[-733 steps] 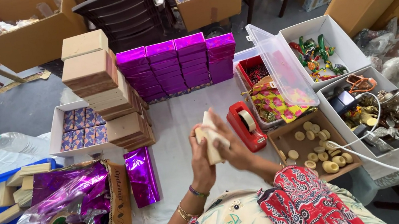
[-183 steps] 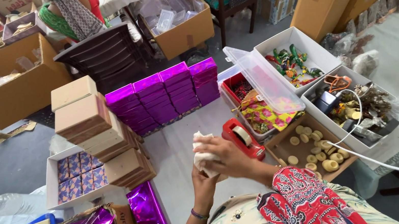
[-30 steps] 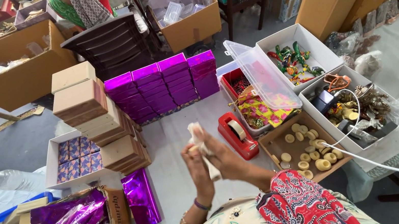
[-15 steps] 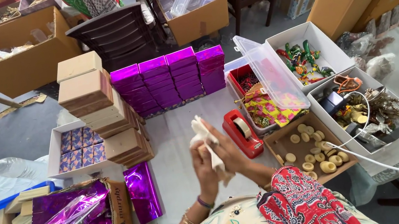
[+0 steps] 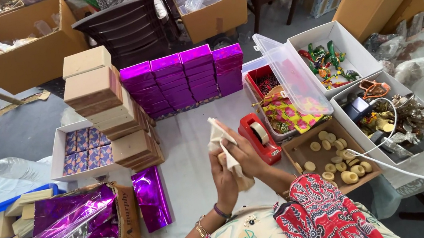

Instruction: The person wipes a small rectangular wooden block with a white cloth. The person holds the block in one hand and rubs its surfaces with the cloth in the other hand, repeating the motion on different sides of the block.

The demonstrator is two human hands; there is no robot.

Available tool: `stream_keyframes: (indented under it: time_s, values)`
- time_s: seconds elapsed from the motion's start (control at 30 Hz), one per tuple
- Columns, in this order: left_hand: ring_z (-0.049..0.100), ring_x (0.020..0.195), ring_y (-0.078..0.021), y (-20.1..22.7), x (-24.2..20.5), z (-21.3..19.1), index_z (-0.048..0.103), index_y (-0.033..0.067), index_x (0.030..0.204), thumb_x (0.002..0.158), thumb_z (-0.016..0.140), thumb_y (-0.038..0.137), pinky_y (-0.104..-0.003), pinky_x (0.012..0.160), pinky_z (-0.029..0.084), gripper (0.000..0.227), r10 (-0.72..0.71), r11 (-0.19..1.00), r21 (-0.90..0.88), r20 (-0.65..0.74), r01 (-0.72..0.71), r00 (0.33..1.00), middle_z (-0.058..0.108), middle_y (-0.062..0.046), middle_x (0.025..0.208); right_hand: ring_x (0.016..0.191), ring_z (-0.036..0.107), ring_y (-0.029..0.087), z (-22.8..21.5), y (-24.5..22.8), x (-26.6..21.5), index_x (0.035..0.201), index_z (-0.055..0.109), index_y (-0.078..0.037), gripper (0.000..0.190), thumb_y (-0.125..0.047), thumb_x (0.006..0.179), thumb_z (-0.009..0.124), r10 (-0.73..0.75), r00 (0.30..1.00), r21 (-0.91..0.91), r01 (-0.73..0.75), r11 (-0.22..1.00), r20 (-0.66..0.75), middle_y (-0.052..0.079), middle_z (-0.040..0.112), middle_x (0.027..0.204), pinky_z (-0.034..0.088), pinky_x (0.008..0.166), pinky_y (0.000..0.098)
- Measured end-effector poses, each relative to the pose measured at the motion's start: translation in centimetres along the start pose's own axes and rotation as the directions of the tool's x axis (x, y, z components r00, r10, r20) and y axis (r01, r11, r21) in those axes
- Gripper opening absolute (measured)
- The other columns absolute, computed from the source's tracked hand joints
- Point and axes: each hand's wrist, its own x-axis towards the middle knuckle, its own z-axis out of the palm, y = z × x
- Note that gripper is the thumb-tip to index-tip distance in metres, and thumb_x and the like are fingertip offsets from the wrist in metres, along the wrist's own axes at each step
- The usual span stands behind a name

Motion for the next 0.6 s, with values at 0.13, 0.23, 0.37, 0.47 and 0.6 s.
stream_keyframes:
  time_s: [0.13,0.23,0.37,0.47,0.6]
  values:
    - [0.053,0.104,-0.0107,2.7,1.5,0.9,0.053,0.0058,0.119,0.111,0.048,0.032,-0.025,0.094,0.047,0.027,0.005,1.000,0.030,-0.011,-0.004,1.000,0.056,-0.004,0.112,0.103,0.061,0.016,0.5,1.5,-0.4,0.160,0.033,-0.003,0.061,-0.031,0.108,0.045,0.013,1.000,0.175,-0.008,0.985,-0.027,0.013,0.065,0.117,0.051,0.089,0.0303]
    - [0.050,0.091,-0.0125,2.7,3.8,-0.5,0.053,0.0078,0.119,0.111,0.048,0.034,-0.028,0.079,0.047,0.028,0.059,0.998,-0.004,-0.136,-0.060,0.989,0.053,-0.003,0.105,0.109,0.063,0.016,1.7,3.1,-2.6,0.151,0.043,0.001,0.055,-0.032,0.107,0.047,0.006,0.999,0.092,-0.002,0.996,-0.047,0.012,0.066,0.122,0.052,0.091,0.0305]
    - [0.051,0.096,-0.0102,5.7,5.1,-0.1,0.050,0.0099,0.121,0.110,0.043,0.038,-0.026,0.086,0.049,0.031,0.059,0.997,-0.041,-0.222,-0.069,0.973,0.052,-0.002,0.106,0.112,0.061,0.016,2.9,2.0,-3.4,0.152,0.039,0.000,0.057,-0.035,0.108,0.047,-0.084,0.996,-0.025,0.083,0.996,-0.044,0.010,0.063,0.125,0.050,0.096,0.0309]
    - [0.051,0.101,-0.0087,2.8,3.9,-0.2,0.047,0.0108,0.126,0.109,0.048,0.033,-0.023,0.091,0.048,0.028,0.135,0.989,-0.026,-0.238,-0.146,0.962,0.052,0.000,0.113,0.119,0.052,0.015,1.7,4.0,-2.3,0.151,0.037,-0.002,0.056,-0.036,0.109,0.049,-0.095,0.986,0.146,0.114,0.983,-0.134,0.009,0.055,0.127,0.045,0.102,0.0321]
    - [0.056,0.094,-0.0133,3.2,2.9,-1.2,0.039,0.0083,0.129,0.098,0.073,0.008,-0.025,0.080,0.050,0.046,-0.089,0.992,-0.096,-0.019,0.087,0.996,0.059,-0.007,0.107,0.095,0.061,0.011,-2.7,4.4,0.1,0.121,0.061,0.000,0.040,-0.037,0.111,0.049,-0.120,0.923,0.187,0.199,0.962,-0.367,0.005,0.064,0.104,0.052,0.082,0.0263]
